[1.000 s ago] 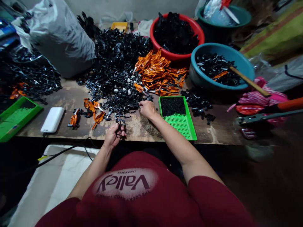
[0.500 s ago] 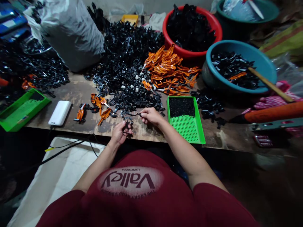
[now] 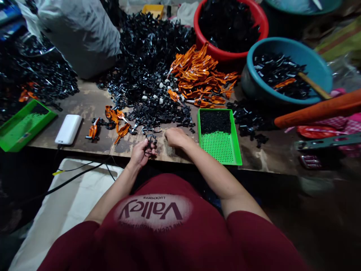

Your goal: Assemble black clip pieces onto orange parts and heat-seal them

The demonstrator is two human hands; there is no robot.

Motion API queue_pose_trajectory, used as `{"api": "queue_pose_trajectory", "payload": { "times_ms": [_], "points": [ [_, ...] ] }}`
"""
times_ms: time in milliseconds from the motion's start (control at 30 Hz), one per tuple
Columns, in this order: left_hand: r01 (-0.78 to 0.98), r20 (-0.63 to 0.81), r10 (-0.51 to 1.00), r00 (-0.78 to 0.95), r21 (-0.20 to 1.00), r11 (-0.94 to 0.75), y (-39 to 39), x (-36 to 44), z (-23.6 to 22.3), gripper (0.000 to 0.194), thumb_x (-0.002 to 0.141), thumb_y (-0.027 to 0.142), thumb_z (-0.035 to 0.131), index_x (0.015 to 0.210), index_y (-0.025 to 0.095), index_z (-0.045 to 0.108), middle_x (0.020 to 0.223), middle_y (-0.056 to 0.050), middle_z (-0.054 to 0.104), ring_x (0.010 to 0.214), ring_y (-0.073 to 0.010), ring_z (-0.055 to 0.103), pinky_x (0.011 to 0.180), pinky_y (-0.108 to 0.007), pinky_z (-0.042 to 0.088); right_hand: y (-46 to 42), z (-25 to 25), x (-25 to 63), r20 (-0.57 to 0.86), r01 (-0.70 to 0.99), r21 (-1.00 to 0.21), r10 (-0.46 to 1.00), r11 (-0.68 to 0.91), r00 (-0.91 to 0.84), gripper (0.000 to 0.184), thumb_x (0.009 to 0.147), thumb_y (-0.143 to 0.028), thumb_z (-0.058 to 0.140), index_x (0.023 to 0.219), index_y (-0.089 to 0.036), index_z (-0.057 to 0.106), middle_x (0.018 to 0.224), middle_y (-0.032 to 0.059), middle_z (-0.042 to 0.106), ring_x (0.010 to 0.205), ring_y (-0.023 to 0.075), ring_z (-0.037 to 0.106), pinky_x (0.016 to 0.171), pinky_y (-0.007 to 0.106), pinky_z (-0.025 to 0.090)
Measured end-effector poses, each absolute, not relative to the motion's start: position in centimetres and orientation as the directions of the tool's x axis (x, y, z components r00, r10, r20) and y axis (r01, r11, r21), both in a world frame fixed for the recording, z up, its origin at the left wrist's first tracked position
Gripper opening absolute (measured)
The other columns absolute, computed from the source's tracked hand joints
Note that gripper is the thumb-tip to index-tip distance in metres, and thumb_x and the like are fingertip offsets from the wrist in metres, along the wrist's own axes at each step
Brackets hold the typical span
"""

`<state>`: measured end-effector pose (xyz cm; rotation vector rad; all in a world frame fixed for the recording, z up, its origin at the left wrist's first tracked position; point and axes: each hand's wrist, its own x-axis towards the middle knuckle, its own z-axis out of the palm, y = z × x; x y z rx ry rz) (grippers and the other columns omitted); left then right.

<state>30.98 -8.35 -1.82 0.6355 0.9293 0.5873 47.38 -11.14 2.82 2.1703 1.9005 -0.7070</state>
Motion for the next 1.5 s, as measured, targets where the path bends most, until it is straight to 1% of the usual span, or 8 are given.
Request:
{"api": "queue_pose_trajectory", "payload": {
  "times_ms": [167, 300, 500, 600, 767, 1167, 1367, 1500],
  "points": [
    [-0.201, -0.555, 0.708, 0.437, 0.707, 0.678, -8.2, 30.8, -1.8, 0.027, 0.073, 0.037, 0.062, 0.074, 0.014, 0.049, 0.056, 0.003, 0.056, 0.04, -0.0083, 0.053, 0.045, -0.023, 0.046, -11.0, 2.1, 46.6, -0.257, 0.982, -0.166, 0.965, -0.092, 0.047, 0.033, 0.073, -0.007, 0.051, 0.097, -0.02, 0.068, 0.089, 0.0062, 0.066, 0.078, 0.0198, 0.06, 0.061, 0.024, 0.037],
    [-0.221, -0.569, 0.712, 0.412, 0.695, 0.684, -8.0, 30.6, -1.7, 0.026, 0.074, 0.037, 0.06, 0.072, 0.014, 0.048, 0.057, 0.003, 0.056, 0.039, -0.0083, 0.053, 0.045, -0.024, 0.046, -13.1, 0.5, 46.6, -0.048, 0.918, -0.249, 0.95, -0.309, 0.307, 0.021, 0.08, -0.019, 0.049, 0.092, -0.015, 0.067, 0.09, 0.0085, 0.065, 0.079, 0.0196, 0.059, 0.063, 0.025, 0.038],
    [-0.208, -0.589, 0.723, 0.361, 0.705, 0.678, -8.1, 31.2, -1.3, 0.023, 0.076, 0.034, 0.058, 0.071, 0.014, 0.048, 0.055, 0.003, 0.055, 0.037, -0.0083, 0.052, 0.043, -0.022, 0.044, -14.7, -1.7, 44.2, -0.086, 0.821, -0.332, 0.882, -0.464, 0.463, 0.021, 0.081, -0.03, 0.051, 0.081, -0.013, 0.065, 0.076, 0.01, 0.064, 0.069, 0.0208, 0.057, 0.06, 0.026, 0.039],
    [-0.203, -0.595, 0.719, 0.36, 0.702, 0.683, -8.1, 31.3, -1.1, 0.025, 0.075, 0.036, 0.06, 0.071, 0.015, 0.047, 0.054, 0.004, 0.055, 0.037, -0.0081, 0.052, 0.043, -0.022, 0.045, -14.4, -1.9, 44.0, -0.068, 0.854, -0.32, 0.909, -0.411, 0.411, 0.019, 0.082, -0.023, 0.048, 0.082, -0.012, 0.064, 0.081, 0.0117, 0.064, 0.072, 0.0212, 0.057, 0.061, 0.026, 0.038],
    [-0.202, -0.589, 0.716, 0.375, 0.702, 0.683, -8.3, 31.4, -1.1, 0.027, 0.072, 0.039, 0.063, 0.072, 0.015, 0.049, 0.052, 0.003, 0.056, 0.036, -0.0081, 0.051, 0.038, -0.019, 0.038, -13.5, -0.5, 44.1, 0.095, 0.933, -0.349, 0.987, -0.089, 0.13, 0.02, 0.087, -0.018, 0.044, 0.087, -0.011, 0.062, 0.081, 0.0106, 0.062, 0.076, 0.0198, 0.055, 0.066, 0.025, 0.037],
    [-0.258, -0.521, 0.77, 0.368, 0.739, 0.623, -9.1, 31.9, -1.1, 0.032, 0.072, 0.041, 0.064, 0.062, 0.015, 0.047, 0.047, 0.005, 0.045, 0.036, -0.0035, 0.035, 0.037, -0.017, 0.025, -12.6, 2.1, 43.1, -0.107, 0.982, -0.179, 0.991, 0.058, -0.078, 0.018, 0.087, -0.015, 0.044, 0.095, -0.008, 0.059, 0.086, 0.0138, 0.059, 0.077, 0.0224, 0.054, 0.06, 0.027, 0.03],
    [-0.235, -0.444, 0.811, 0.382, 0.802, 0.549, -9.5, 31.8, -2.0, 0.029, 0.059, 0.033, 0.073, 0.061, 0.015, 0.05, 0.045, 0.006, 0.048, 0.036, -0.0038, 0.039, 0.039, -0.017, 0.027, -13.1, 2.5, 43.3, -0.12, 0.974, -0.193, 0.982, 0.122, -0.147, 0.016, 0.083, -0.016, 0.051, 0.094, -0.009, 0.061, 0.087, 0.0125, 0.06, 0.076, 0.0211, 0.054, 0.057, 0.027, 0.027],
    [-0.22, -0.414, 0.792, 0.449, 0.808, 0.546, -9.2, 31.7, -2.4, 0.026, 0.055, 0.031, 0.072, 0.064, 0.014, 0.054, 0.049, 0.002, 0.056, 0.037, -0.0074, 0.046, 0.039, -0.019, 0.032, -12.9, 2.2, 43.5, -0.1, 0.965, -0.263, 0.994, 0.012, -0.04, 0.014, 0.083, -0.018, 0.051, 0.088, -0.012, 0.062, 0.086, 0.0091, 0.061, 0.078, 0.0195, 0.056, 0.057, 0.026, 0.028]
  ]
}}
